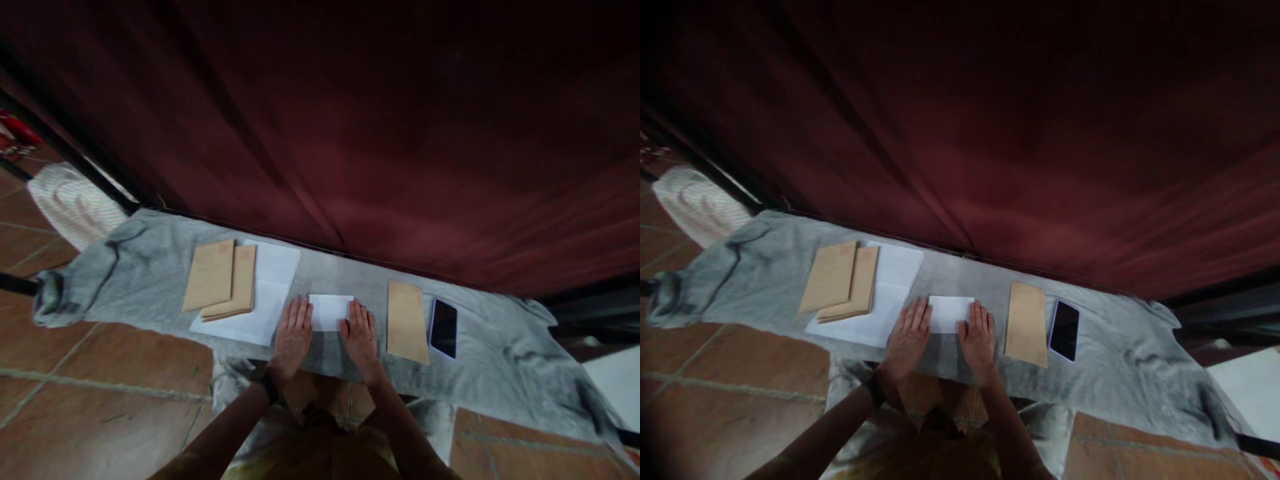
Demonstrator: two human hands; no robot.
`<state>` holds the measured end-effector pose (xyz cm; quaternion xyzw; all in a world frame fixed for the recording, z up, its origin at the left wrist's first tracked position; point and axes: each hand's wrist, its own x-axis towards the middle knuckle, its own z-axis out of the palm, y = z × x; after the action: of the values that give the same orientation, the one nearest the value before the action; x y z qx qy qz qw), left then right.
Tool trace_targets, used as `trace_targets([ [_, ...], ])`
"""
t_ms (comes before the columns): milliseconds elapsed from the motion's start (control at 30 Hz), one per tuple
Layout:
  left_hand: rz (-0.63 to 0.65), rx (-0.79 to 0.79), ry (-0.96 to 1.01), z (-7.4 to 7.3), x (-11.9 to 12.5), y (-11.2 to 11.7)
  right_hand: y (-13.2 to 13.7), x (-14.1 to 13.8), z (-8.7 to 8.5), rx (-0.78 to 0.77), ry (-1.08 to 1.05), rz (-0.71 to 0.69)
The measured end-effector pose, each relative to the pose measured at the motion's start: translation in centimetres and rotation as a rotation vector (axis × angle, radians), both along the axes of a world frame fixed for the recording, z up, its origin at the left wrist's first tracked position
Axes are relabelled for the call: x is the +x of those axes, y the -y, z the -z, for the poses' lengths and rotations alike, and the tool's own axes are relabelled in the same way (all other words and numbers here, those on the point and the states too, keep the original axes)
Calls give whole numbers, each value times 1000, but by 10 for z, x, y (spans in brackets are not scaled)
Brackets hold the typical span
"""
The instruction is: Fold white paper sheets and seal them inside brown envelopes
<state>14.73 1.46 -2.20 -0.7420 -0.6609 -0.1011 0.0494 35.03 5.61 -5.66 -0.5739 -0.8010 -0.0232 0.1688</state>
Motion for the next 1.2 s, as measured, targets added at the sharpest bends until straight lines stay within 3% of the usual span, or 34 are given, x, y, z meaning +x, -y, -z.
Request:
trace_targets([
  [133,291,-8,8,0,20,4,0,0,-1,-21,-3,-6],
  [233,383,-25,46,8,27,12,1,1,-2,-50,2,-10],
  [433,392,-50,54,14,27,19,-2,-1,-12,-112,-41,24],
  [633,382,-93,31,16,34,15,-20,-13,-37,-299,-98,247],
  [767,387,-92,26,21,35,15,-30,-15,-46,-398,-125,320],
  [1067,373,-115,1,11,35,16,-36,-6,-49,-572,-248,306],
  [1200,334,-58,36,15,32,22,-32,-1,-50,-601,-251,306],
])
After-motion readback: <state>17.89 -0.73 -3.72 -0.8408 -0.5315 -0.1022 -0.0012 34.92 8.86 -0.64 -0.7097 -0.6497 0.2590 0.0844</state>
